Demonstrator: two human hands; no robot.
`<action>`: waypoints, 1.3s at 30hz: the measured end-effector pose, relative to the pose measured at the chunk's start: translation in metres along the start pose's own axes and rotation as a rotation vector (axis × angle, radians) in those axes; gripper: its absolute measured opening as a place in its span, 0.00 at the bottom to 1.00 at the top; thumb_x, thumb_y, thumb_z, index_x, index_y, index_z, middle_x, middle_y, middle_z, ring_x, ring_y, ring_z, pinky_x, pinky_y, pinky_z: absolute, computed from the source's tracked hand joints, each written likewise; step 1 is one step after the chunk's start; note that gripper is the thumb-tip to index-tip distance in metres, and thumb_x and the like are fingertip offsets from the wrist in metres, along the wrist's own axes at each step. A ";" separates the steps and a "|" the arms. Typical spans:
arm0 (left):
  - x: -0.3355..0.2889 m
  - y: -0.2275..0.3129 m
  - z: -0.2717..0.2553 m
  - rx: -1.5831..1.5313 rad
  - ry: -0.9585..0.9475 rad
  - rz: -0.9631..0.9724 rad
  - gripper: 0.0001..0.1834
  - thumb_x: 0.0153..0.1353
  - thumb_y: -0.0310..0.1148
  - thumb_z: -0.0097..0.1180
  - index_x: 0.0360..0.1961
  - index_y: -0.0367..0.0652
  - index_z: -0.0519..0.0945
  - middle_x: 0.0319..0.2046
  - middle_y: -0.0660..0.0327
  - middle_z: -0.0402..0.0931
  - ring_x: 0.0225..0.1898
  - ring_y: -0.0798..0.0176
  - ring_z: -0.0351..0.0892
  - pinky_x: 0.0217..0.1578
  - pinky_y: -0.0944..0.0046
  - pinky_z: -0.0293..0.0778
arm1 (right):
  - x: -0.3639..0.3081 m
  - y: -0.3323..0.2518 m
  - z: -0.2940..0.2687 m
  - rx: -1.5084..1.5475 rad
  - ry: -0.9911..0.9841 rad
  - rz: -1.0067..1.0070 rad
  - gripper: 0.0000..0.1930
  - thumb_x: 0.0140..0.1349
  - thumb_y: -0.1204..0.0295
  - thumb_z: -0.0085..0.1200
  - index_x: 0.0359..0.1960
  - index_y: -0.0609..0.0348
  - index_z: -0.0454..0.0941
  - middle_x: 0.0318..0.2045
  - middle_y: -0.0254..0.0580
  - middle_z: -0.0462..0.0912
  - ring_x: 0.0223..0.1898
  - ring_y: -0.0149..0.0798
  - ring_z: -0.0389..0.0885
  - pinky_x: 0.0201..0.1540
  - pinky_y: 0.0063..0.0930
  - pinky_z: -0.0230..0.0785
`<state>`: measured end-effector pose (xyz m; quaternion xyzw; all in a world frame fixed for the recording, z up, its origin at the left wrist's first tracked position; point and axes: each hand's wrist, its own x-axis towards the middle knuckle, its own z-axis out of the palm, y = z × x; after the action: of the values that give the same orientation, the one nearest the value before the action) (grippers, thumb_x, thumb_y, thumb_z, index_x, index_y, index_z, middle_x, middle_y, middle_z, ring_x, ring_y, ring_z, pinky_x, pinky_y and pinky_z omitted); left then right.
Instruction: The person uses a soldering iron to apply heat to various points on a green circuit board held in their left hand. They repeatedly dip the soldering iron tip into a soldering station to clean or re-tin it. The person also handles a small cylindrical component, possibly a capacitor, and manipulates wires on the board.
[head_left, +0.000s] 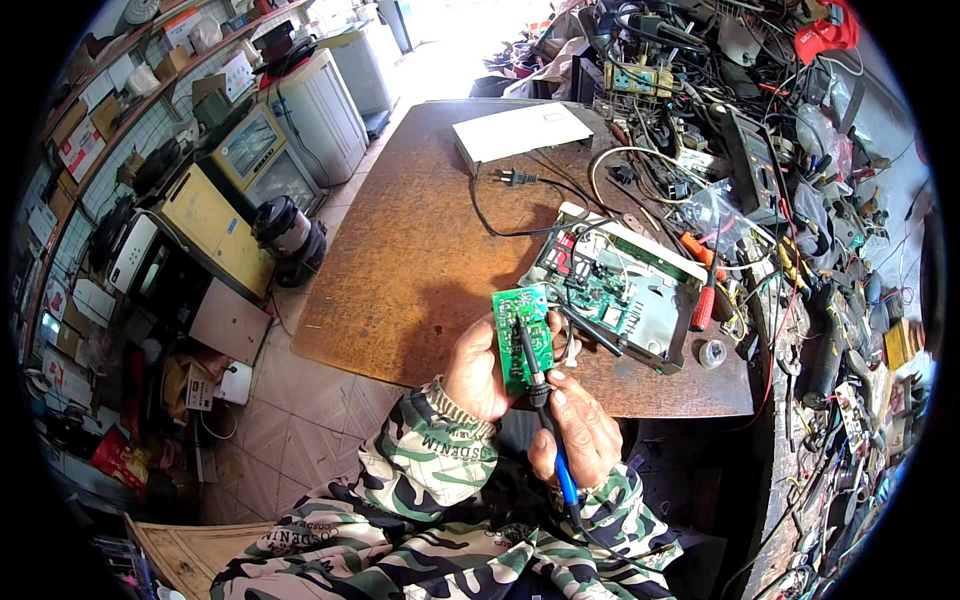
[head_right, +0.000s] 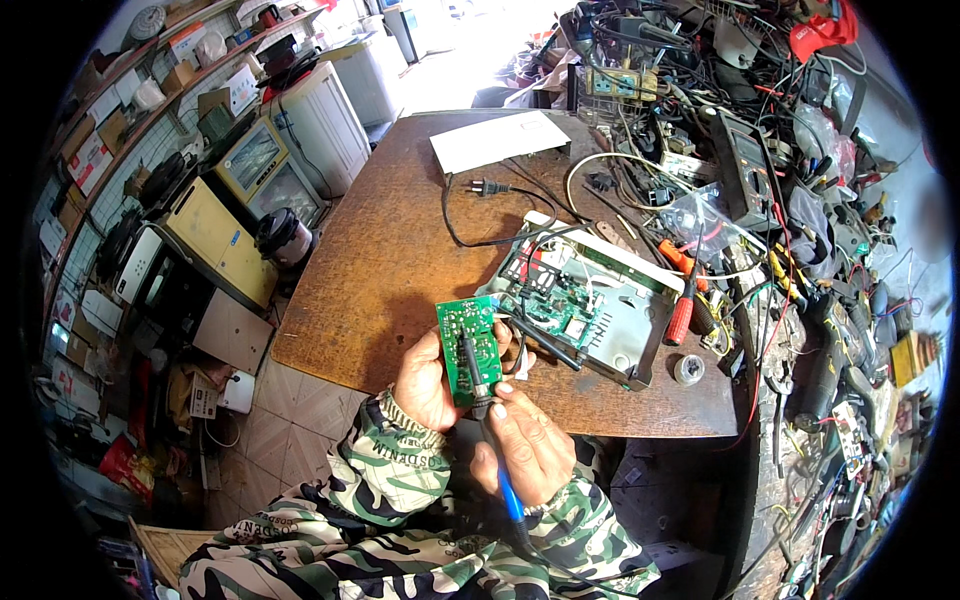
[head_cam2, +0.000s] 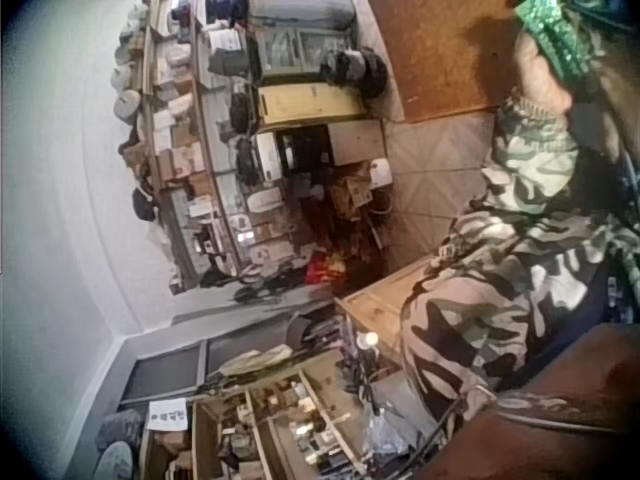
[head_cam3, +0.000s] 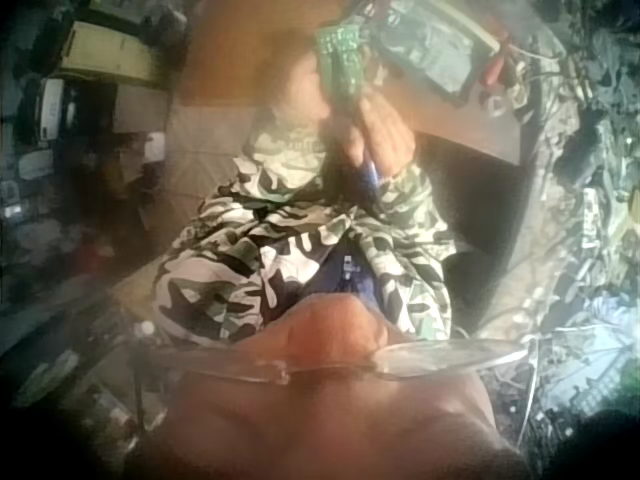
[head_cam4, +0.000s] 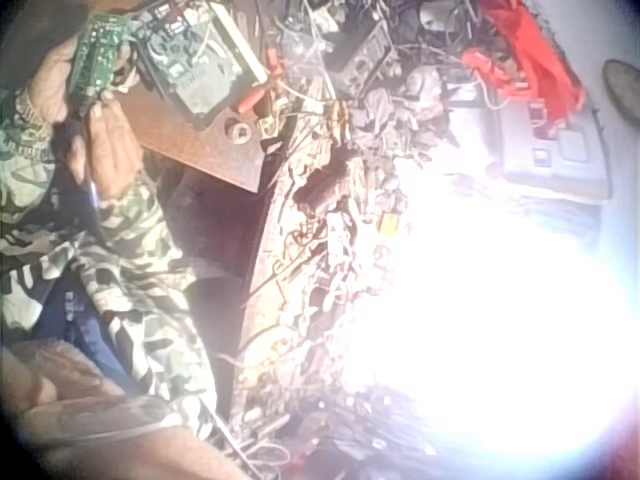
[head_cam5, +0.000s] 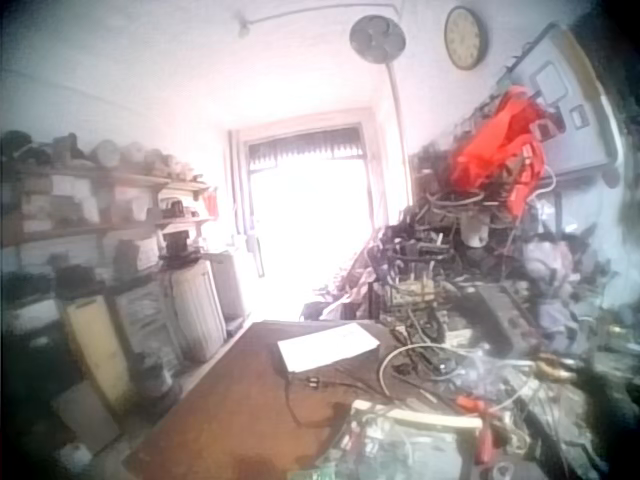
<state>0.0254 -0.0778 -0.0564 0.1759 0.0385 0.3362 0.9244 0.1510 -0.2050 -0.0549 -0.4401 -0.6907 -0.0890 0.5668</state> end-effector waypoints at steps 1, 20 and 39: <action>-0.001 -0.002 0.001 0.027 0.039 0.010 0.28 0.76 0.48 0.43 0.63 0.35 0.72 0.54 0.51 0.80 0.57 0.47 0.80 0.58 0.45 0.75 | 0.000 0.000 0.000 -0.001 0.000 -0.003 0.23 0.60 0.76 0.61 0.56 0.74 0.75 0.40 0.60 0.85 0.50 0.62 0.87 0.50 0.46 0.83; 0.001 0.001 0.002 -0.028 0.031 -0.024 0.28 0.77 0.50 0.42 0.63 0.37 0.73 0.54 0.52 0.80 0.53 0.44 0.80 0.47 0.49 0.81 | 0.000 -0.001 0.000 -0.015 -0.018 -0.002 0.24 0.60 0.76 0.63 0.57 0.74 0.74 0.43 0.63 0.84 0.50 0.62 0.87 0.51 0.47 0.83; 0.000 0.000 0.000 0.035 0.081 0.010 0.28 0.76 0.50 0.44 0.62 0.38 0.74 0.53 0.52 0.81 0.52 0.45 0.82 0.52 0.46 0.81 | -0.001 0.001 0.002 -0.009 -0.030 -0.024 0.23 0.63 0.75 0.56 0.58 0.76 0.73 0.46 0.71 0.83 0.50 0.64 0.86 0.52 0.48 0.81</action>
<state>0.0259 -0.0778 -0.0566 0.1784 0.0810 0.3469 0.9172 0.1507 -0.2037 -0.0567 -0.4356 -0.7040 -0.0920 0.5534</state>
